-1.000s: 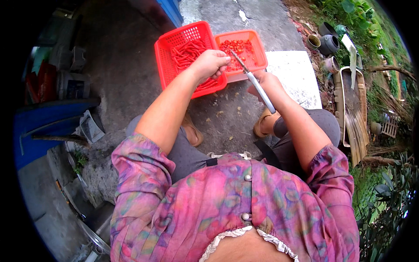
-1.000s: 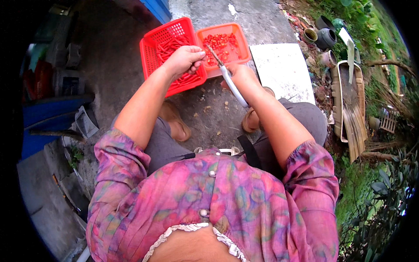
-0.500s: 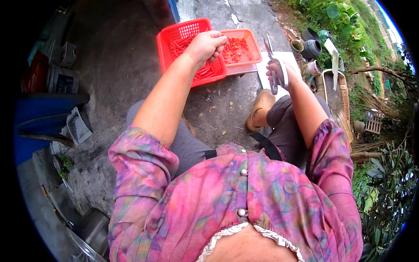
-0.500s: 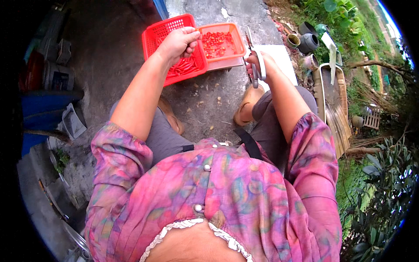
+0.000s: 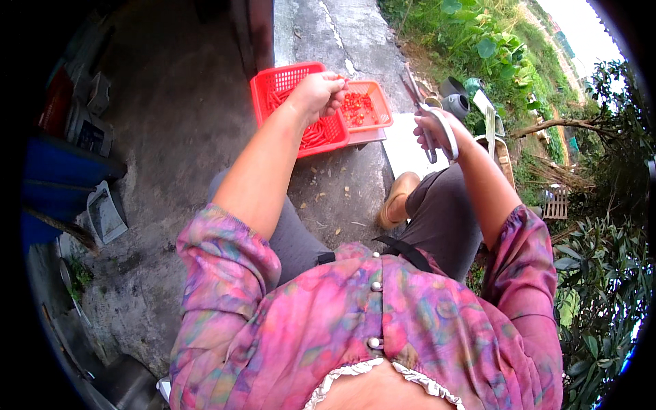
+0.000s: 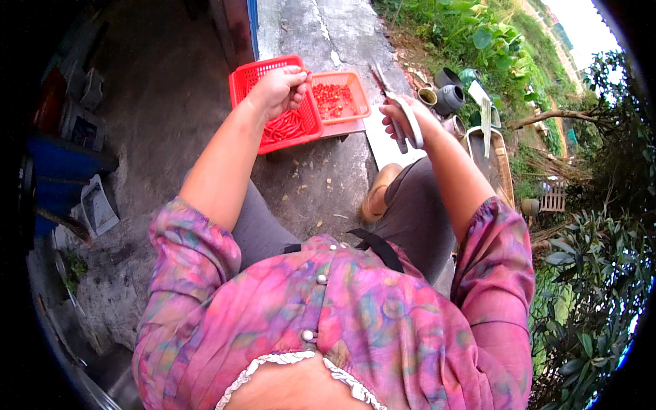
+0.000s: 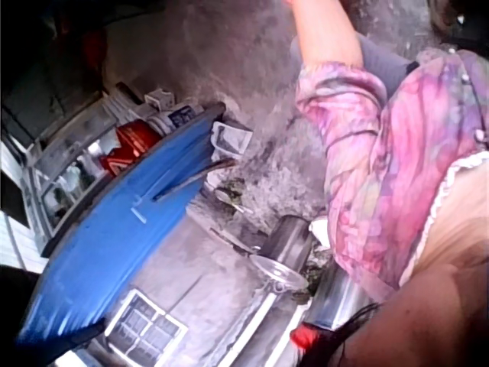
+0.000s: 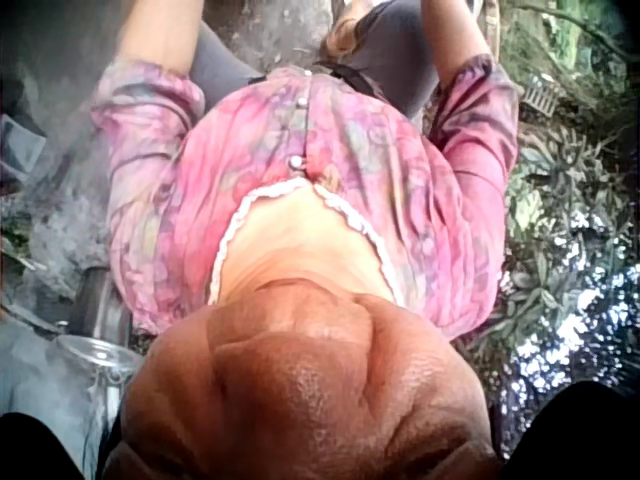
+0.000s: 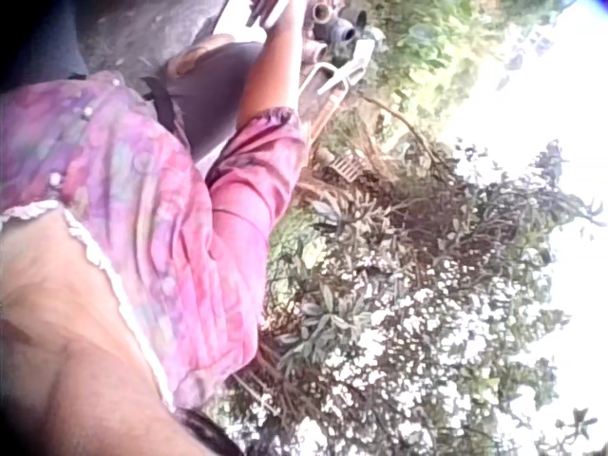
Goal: The person sits on the ground and uses shears to cut red chilies from a red basket into a smaller orange container. They repeatedly pick up chilies, trim the stems, and drop the pieces into the container.
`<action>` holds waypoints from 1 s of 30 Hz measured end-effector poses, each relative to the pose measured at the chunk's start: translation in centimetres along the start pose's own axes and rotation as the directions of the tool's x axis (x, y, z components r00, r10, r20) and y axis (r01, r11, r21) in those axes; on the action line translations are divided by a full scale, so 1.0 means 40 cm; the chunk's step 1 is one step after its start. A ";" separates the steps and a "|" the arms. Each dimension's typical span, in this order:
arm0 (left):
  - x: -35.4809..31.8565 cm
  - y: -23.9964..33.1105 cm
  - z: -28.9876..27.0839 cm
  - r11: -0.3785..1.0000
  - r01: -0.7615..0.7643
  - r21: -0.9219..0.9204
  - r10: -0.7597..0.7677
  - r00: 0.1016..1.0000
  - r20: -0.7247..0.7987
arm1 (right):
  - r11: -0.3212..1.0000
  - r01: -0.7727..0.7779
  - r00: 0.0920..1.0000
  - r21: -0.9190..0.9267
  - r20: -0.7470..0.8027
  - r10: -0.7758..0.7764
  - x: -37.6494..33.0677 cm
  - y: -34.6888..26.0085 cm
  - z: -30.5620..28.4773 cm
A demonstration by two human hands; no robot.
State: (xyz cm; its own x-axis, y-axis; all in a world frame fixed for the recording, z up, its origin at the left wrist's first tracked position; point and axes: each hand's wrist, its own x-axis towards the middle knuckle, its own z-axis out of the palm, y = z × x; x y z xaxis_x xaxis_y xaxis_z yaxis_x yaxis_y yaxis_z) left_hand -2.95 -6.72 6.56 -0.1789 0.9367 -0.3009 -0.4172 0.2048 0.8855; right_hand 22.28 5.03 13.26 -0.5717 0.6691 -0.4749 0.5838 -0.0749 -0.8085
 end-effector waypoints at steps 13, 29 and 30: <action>0.076 -0.047 0.068 0.992 0.120 0.043 -0.117 0.991 -0.070 | 0.989 0.131 0.956 -0.065 0.274 -0.109 0.184 0.128 0.033; 0.205 -0.131 0.078 0.965 0.226 0.133 -0.225 0.974 -0.019 | 0.966 0.253 0.936 -0.062 0.268 -0.228 0.256 0.204 0.040; 0.207 -0.130 0.080 0.964 0.216 0.153 -0.214 0.976 -0.030 | 0.973 0.218 0.948 -0.077 0.254 -0.193 0.253 0.195 0.040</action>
State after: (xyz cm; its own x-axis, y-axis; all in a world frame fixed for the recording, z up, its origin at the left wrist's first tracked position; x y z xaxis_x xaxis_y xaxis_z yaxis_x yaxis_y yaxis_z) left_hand 0.60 0.89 0.59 -0.1118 0.8621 -0.4942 -0.3048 0.4436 0.8428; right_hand 20.12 10.03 1.59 -0.8009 0.4604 -0.3828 0.4875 0.1304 -0.8633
